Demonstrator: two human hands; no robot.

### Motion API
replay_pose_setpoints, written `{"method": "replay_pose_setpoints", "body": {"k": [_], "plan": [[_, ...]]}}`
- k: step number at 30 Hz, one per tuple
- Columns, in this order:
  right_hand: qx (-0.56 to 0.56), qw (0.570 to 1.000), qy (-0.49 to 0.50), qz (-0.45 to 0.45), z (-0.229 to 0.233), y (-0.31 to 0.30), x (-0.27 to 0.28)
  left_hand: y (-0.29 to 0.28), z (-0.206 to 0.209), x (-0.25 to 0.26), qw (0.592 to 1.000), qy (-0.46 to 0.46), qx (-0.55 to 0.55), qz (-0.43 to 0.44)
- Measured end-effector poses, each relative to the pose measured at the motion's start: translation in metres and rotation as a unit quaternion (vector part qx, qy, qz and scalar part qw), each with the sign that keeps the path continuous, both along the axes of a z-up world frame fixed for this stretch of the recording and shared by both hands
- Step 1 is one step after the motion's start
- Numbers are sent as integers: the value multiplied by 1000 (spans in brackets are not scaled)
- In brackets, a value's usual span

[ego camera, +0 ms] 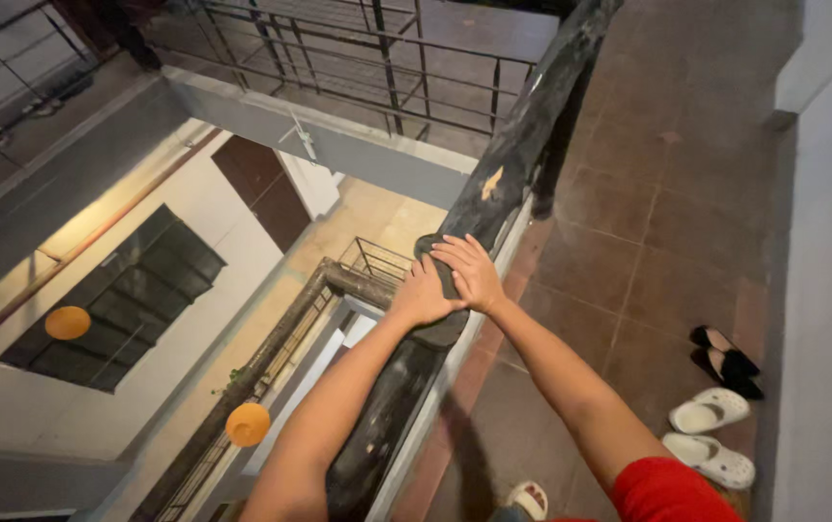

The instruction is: The person wipes down the balcony railing with a cloth while walking along it.

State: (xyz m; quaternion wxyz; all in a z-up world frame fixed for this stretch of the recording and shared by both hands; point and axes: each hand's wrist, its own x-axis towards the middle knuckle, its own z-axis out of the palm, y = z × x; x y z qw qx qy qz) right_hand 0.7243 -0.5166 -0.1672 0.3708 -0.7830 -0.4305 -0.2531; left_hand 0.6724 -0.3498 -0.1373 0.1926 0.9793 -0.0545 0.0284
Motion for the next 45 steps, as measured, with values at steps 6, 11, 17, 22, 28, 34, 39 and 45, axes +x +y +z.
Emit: {"method": "replay_pose_setpoints", "body": {"k": [6,11,17,22,28,34,39,45], "plan": [[-47,999,2,-9,12,-27,62,0,-16,71,976,-5,-210,-48],[22,1000,14,-2,3,-19,37,9,-35,34,978,-85,-165,-91],[75,986,147,5,-45,0,-74,-18,25,-64,990,81,110,17],[204,949,240,-23,-65,11,-86,-45,45,-61,978,17,209,20],[231,942,237,-60,-85,-15,-4,-76,28,15,970,5,241,-13],[159,959,197,-126,-83,-77,133,-125,5,147,956,-153,247,-48],[88,973,165,-133,-40,-124,229,-148,20,244,981,-102,157,-53],[-58,970,130,-197,10,-147,333,-144,11,371,996,15,-63,-68]]}}
